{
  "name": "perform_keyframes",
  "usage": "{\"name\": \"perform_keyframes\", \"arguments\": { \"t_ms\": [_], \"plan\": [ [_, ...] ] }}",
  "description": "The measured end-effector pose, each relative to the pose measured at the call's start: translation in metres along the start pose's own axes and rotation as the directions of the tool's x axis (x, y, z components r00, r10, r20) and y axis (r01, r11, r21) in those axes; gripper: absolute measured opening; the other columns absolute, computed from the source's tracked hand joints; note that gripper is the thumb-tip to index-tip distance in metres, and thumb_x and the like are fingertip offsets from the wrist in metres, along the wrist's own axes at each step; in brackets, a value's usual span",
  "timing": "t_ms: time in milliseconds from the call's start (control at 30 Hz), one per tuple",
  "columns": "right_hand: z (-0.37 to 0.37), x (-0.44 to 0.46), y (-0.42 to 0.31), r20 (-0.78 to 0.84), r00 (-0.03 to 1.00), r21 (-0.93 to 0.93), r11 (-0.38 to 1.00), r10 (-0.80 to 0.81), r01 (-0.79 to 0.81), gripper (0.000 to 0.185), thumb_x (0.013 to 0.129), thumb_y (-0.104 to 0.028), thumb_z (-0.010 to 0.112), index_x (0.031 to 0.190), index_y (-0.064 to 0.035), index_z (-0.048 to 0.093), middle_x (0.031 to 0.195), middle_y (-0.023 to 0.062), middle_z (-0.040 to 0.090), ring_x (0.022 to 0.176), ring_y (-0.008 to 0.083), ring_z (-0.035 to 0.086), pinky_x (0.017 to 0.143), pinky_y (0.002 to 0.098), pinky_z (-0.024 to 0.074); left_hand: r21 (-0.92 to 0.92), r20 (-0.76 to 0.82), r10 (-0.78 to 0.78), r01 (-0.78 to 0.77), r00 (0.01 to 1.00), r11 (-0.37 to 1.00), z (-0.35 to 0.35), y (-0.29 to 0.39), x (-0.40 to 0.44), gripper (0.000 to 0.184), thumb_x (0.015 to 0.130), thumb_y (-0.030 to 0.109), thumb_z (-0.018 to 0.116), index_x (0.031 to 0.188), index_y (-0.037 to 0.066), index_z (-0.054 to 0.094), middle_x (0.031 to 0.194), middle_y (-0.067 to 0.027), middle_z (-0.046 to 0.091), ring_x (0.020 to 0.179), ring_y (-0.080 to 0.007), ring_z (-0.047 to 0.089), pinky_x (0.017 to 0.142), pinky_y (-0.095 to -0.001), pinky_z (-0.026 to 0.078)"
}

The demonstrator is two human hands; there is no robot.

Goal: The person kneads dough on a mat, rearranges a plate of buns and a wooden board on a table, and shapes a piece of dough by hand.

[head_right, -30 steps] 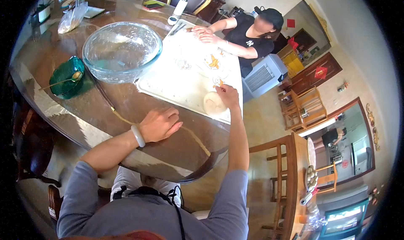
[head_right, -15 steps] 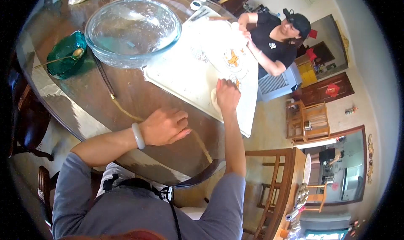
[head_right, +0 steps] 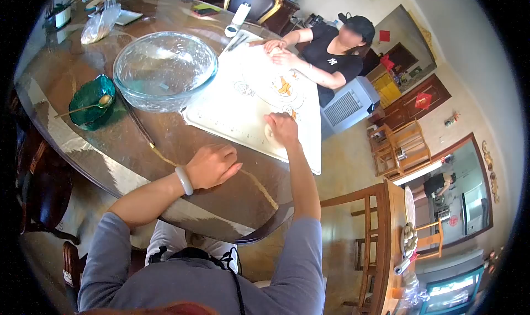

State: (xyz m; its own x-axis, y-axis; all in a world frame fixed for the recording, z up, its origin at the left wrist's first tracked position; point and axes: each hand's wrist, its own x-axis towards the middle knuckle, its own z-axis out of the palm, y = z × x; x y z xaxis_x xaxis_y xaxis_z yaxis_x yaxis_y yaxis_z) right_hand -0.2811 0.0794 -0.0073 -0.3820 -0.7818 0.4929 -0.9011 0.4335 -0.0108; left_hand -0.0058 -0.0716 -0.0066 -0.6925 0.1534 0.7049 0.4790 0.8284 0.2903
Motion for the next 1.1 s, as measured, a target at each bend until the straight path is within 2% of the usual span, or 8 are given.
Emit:
{"name": "perform_keyframes", "arguments": {
  "t_ms": [67,200,467,800,900,933,1033,1100],
  "plan": [
    [-0.011,-0.006,-0.005,0.018,1.000,0.045,0.999,-0.001,0.000,0.038,0.092,-0.039,0.048,0.076,-0.0070,0.062,0.076,0.0136,0.064,0.064,0.0351,0.060,0.063,0.0417,0.0475,-0.016,0.030,-0.029,0.030,0.999,0.999,-0.001,0.002,0.000,0.022,0.086,0.021,0.057,0.076,0.001,0.057,0.080,-0.0109,0.056,0.070,-0.0284,0.059,0.063,-0.0375,0.049],
    [-0.037,-0.012,-0.017,0.169,0.918,0.113,0.918,0.359,-0.380,0.046,0.091,-0.044,0.048,0.068,-0.0053,0.060,0.069,0.0159,0.062,0.065,0.0359,0.059,0.062,0.0434,0.0462,0.005,0.096,-0.061,0.061,0.994,0.998,-0.006,0.004,0.001,0.023,0.086,0.022,0.057,0.077,0.001,0.058,0.080,-0.0113,0.057,0.070,-0.0290,0.059,0.064,-0.0376,0.049],
    [-0.030,-0.030,-0.034,-0.102,0.995,-0.125,0.992,-0.004,-0.009,0.018,0.084,-0.016,0.057,0.070,-0.0057,0.054,0.067,0.0123,0.057,0.066,0.0325,0.057,0.057,0.0434,0.0449,-0.014,-0.019,0.000,0.000,1.000,1.000,0.003,0.003,0.001,0.026,0.085,0.024,0.059,0.070,0.003,0.059,0.075,-0.0093,0.055,0.068,-0.0248,0.058,0.062,-0.0356,0.049],
    [0.001,-0.006,0.006,-0.182,0.973,-0.239,0.954,0.142,-0.184,0.032,0.092,-0.031,0.049,0.075,-0.0046,0.058,0.069,0.0166,0.061,0.066,0.0367,0.060,0.059,0.0464,0.0482,-0.041,0.120,-0.061,0.066,0.991,0.997,-0.005,0.009,0.004,0.020,0.085,0.021,0.059,0.081,0.002,0.058,0.088,-0.0107,0.058,0.073,-0.0283,0.060,0.061,-0.0372,0.048],
    [-0.003,-0.015,-0.003,-0.042,0.911,-0.318,0.859,0.409,-0.401,0.041,0.092,-0.041,0.047,0.078,-0.0052,0.061,0.078,0.0176,0.064,0.073,0.0372,0.062,0.065,0.0475,0.0491,-0.035,0.092,-0.046,0.049,0.995,0.998,-0.001,0.005,0.003,0.018,0.085,0.020,0.058,0.081,0.003,0.059,0.087,-0.0114,0.058,0.074,-0.0299,0.060,0.063,-0.0388,0.049],
    [-0.009,-0.019,-0.009,0.036,0.858,-0.206,0.844,0.513,-0.496,0.046,0.091,-0.048,0.046,0.084,-0.0064,0.063,0.088,0.0196,0.064,0.084,0.0383,0.061,0.074,0.0464,0.0483,-0.022,0.166,-0.088,0.093,0.982,0.995,-0.004,0.005,0.004,0.018,0.086,0.020,0.057,0.091,0.003,0.061,0.093,-0.0115,0.062,0.082,-0.0310,0.061,0.069,-0.0403,0.050],
    [-0.021,-0.037,-0.004,0.195,0.916,0.026,0.932,0.349,-0.361,0.046,0.090,-0.051,0.048,0.092,-0.0077,0.063,0.093,0.0204,0.064,0.092,0.0392,0.059,0.081,0.0442,0.0465,0.114,-0.083,-0.117,0.126,0.990,0.985,-0.005,0.012,0.008,0.028,0.085,0.022,0.059,0.103,0.000,0.058,0.102,-0.0141,0.062,0.084,-0.0298,0.062,0.071,-0.0375,0.051],
    [-0.035,-0.052,-0.005,0.167,0.911,-0.007,0.924,0.378,-0.382,0.051,0.086,-0.054,0.052,0.102,-0.0065,0.060,0.095,0.0205,0.064,0.095,0.0385,0.059,0.083,0.0435,0.0460,0.101,-0.172,-0.127,0.146,0.977,0.984,-0.016,0.007,0.013,0.056,0.085,0.017,0.058,0.133,-0.003,0.036,0.131,-0.0220,0.046,0.118,-0.0385,0.046,0.099,-0.0446,0.037]
  ]
}}
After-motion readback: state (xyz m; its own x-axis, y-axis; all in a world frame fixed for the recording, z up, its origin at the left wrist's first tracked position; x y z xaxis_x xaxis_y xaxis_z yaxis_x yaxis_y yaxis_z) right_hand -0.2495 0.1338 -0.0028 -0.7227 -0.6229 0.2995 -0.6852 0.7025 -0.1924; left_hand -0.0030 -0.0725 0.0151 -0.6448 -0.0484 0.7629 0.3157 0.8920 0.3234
